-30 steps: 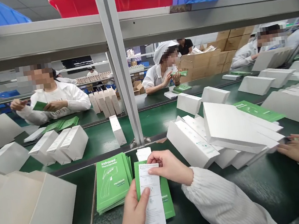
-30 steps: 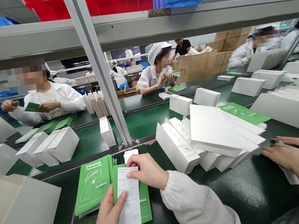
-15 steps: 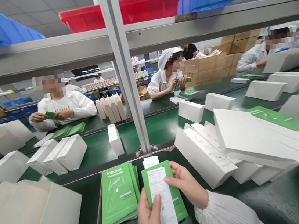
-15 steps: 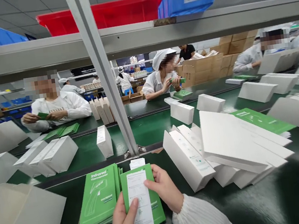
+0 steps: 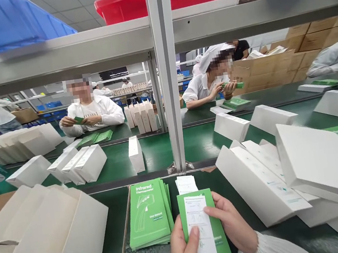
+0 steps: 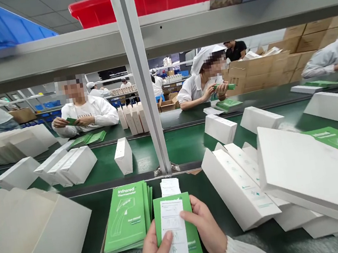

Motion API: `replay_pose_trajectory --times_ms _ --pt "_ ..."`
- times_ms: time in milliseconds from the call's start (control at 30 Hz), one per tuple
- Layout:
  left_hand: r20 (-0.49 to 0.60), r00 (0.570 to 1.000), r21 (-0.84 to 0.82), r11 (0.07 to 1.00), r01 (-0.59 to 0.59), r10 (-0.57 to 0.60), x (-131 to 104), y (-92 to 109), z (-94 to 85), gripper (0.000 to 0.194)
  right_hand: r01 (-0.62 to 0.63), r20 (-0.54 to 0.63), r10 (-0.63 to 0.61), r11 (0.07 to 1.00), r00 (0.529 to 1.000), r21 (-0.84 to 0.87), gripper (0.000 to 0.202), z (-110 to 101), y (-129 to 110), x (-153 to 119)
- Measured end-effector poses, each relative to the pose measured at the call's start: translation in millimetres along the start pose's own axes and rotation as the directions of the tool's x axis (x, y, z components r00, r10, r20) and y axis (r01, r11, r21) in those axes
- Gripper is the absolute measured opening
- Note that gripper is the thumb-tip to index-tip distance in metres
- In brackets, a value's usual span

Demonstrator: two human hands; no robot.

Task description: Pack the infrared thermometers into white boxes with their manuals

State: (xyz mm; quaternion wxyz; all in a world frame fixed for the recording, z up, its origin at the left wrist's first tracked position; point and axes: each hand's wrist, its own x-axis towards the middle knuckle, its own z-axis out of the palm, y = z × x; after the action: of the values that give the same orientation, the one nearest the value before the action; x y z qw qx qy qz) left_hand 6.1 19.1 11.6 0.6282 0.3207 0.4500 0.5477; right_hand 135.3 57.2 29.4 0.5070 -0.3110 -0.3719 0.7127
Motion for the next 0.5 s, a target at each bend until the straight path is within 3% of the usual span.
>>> replay_pose_trajectory --times_ms 233,367,500 --pt "0.07 0.993 -0.074 0.993 -0.095 0.1 2.2 -8.7 -2.0 0.04 -0.127 -0.073 0.127 0.992 0.989 0.008 0.03 -4.7 5.3 -0.6" --pt "0.096 0.985 -0.091 0.986 -0.137 0.146 1.2 -8.0 -2.3 0.043 -0.245 -0.12 0.247 0.969 0.962 0.034 0.049 -19.8 16.3 4.5" --pt "0.082 0.991 -0.097 0.99 -0.098 0.106 -1.5 -6.5 -1.4 0.053 -0.368 -0.137 0.376 0.926 0.917 0.079 0.07 -37.8 26.4 11.4"
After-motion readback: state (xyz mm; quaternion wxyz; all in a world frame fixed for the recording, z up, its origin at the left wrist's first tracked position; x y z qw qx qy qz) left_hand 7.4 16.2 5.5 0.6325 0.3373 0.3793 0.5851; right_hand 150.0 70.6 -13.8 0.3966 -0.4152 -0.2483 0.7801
